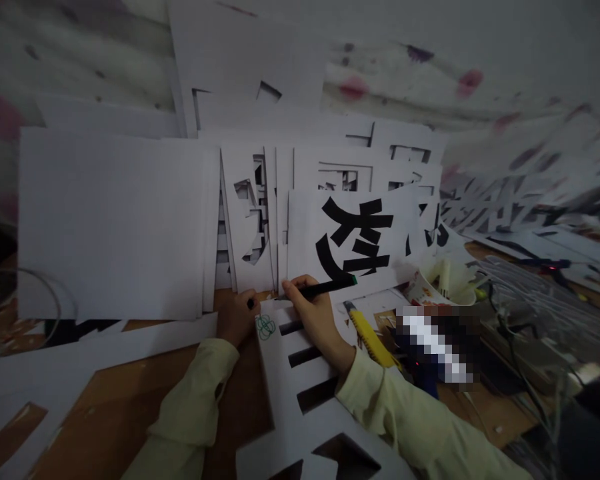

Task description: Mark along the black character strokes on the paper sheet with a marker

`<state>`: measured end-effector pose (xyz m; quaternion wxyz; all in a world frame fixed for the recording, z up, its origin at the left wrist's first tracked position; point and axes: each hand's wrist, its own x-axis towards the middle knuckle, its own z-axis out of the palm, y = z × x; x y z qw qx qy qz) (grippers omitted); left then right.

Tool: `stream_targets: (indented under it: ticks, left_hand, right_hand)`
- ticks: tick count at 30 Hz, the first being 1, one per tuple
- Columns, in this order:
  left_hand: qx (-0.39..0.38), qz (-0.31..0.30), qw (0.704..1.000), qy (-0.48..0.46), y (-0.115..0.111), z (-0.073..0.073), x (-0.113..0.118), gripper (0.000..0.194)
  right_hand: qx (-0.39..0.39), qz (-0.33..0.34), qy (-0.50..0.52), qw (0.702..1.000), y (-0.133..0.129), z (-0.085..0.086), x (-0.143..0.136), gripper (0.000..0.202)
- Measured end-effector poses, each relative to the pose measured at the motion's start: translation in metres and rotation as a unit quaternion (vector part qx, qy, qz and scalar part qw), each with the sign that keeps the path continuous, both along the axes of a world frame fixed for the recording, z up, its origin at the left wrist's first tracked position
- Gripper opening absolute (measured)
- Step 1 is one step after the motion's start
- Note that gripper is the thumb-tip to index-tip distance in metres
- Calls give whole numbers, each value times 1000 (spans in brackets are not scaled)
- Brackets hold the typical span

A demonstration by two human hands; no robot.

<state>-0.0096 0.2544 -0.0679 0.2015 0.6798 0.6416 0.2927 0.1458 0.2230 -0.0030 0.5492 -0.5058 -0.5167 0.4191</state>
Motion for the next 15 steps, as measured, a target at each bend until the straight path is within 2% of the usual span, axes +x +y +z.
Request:
stream_targets:
  ticks: [7, 15]
  left_hand:
    - [22, -8, 1000, -14, 2, -4, -3, 16]
    - [80, 31, 996, -38, -4, -2, -2, 16]
  right_hand:
    - [7, -1, -16, 1000, 3, -2, -1, 30]
    - [8, -10, -11, 1000, 5, -6, -2, 27]
